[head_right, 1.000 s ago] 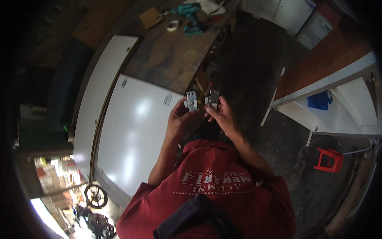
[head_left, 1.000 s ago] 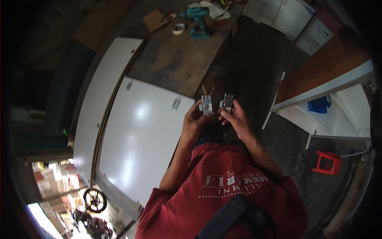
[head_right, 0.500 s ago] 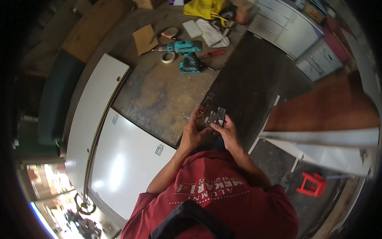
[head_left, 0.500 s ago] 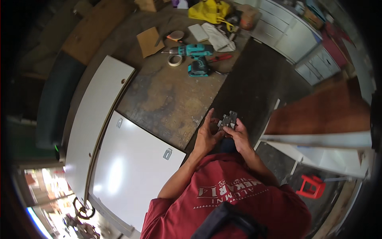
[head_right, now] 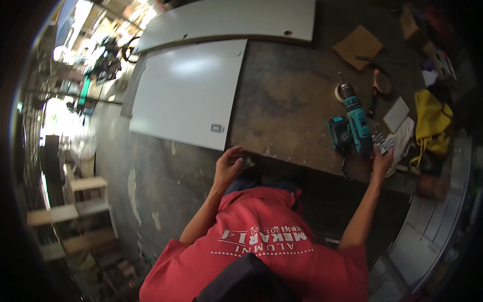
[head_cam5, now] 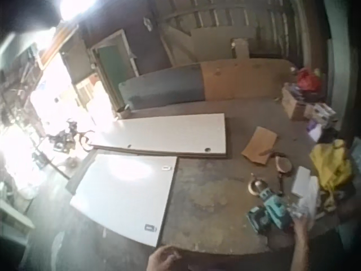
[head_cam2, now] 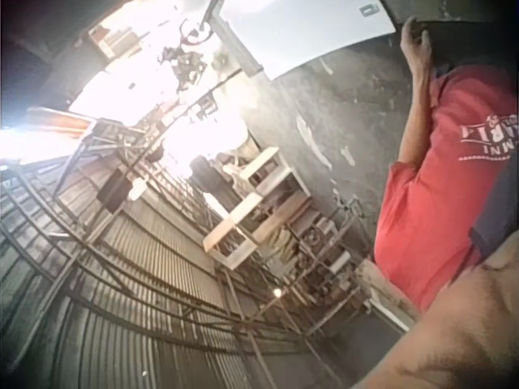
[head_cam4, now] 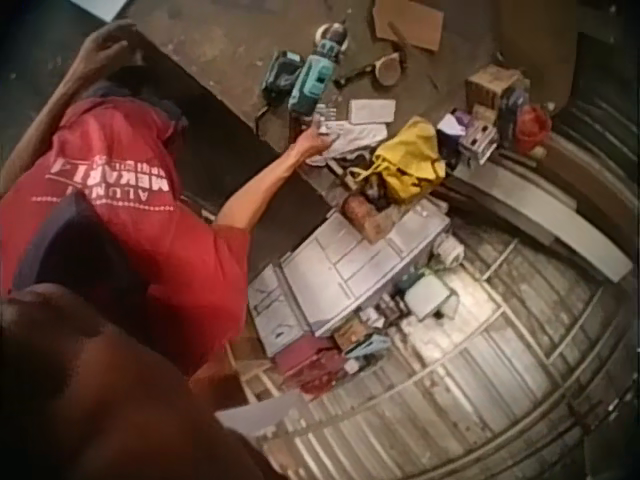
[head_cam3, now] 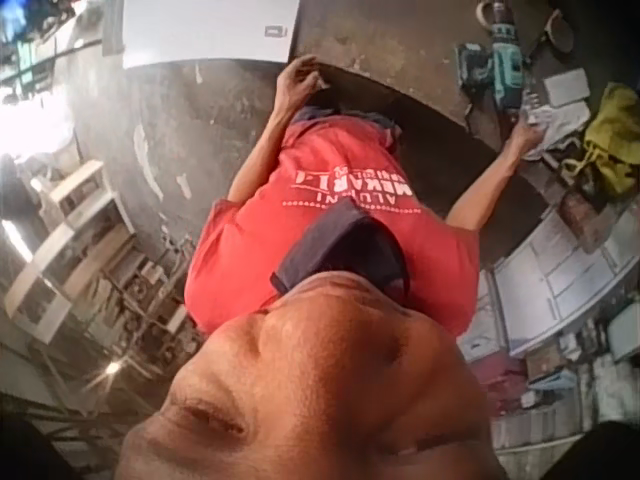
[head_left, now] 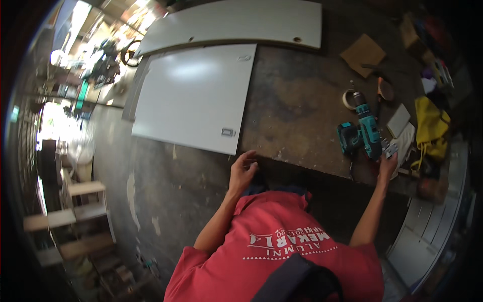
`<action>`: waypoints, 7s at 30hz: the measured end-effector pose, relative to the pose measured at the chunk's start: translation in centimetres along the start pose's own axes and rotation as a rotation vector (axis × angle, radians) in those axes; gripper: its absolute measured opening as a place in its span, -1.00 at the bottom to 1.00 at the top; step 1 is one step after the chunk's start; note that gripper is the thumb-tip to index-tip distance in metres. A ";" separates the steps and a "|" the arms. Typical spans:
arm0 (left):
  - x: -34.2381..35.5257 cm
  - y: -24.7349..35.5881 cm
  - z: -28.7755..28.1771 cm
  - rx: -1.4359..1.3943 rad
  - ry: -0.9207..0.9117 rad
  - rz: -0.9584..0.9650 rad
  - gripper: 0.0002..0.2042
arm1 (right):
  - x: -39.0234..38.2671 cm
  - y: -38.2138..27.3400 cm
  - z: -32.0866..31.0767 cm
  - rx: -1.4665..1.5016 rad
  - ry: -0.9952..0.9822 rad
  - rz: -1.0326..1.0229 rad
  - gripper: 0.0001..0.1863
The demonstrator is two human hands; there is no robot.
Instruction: The person marks a white cabinet door for hinge placement using tape and a pencil, then secures metal hinges to the door using a power drill.
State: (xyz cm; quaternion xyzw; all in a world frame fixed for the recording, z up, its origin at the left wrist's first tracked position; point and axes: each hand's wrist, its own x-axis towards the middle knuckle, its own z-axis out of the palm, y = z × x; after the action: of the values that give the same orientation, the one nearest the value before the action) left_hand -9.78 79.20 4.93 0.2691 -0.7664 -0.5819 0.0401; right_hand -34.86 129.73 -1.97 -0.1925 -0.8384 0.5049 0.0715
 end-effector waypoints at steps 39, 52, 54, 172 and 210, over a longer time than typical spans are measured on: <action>1.6 -16.8 -35.2 -0.508 0.244 -0.333 -0.60 | -44.7 -28.5 40.8 -0.291 -0.893 -1.081 -0.56; 8.1 -17.2 -45.4 -0.732 0.424 -0.470 -0.30 | -48.8 -28.0 52.4 -0.706 -0.997 -1.266 0.04; 11.0 -17.7 -47.1 -0.740 0.425 -0.508 -0.20 | -48.9 -28.2 52.5 -0.693 -1.009 -1.185 0.02; 27.2 -22.3 -77.2 0.444 0.655 -0.238 -0.49 | -62.1 -16.6 46.9 1.243 0.111 0.563 -0.52; 35.6 -36.5 -106.1 -0.126 0.076 -0.313 -0.82 | -72.1 -24.5 62.9 0.643 0.333 0.573 -0.76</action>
State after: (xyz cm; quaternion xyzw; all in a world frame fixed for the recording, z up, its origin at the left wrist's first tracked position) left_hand 13.03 -35.93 -3.50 0.4041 -0.6750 -0.6173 -0.0054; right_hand 5.21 39.53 -5.38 -0.4629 -0.5292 0.7011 0.1188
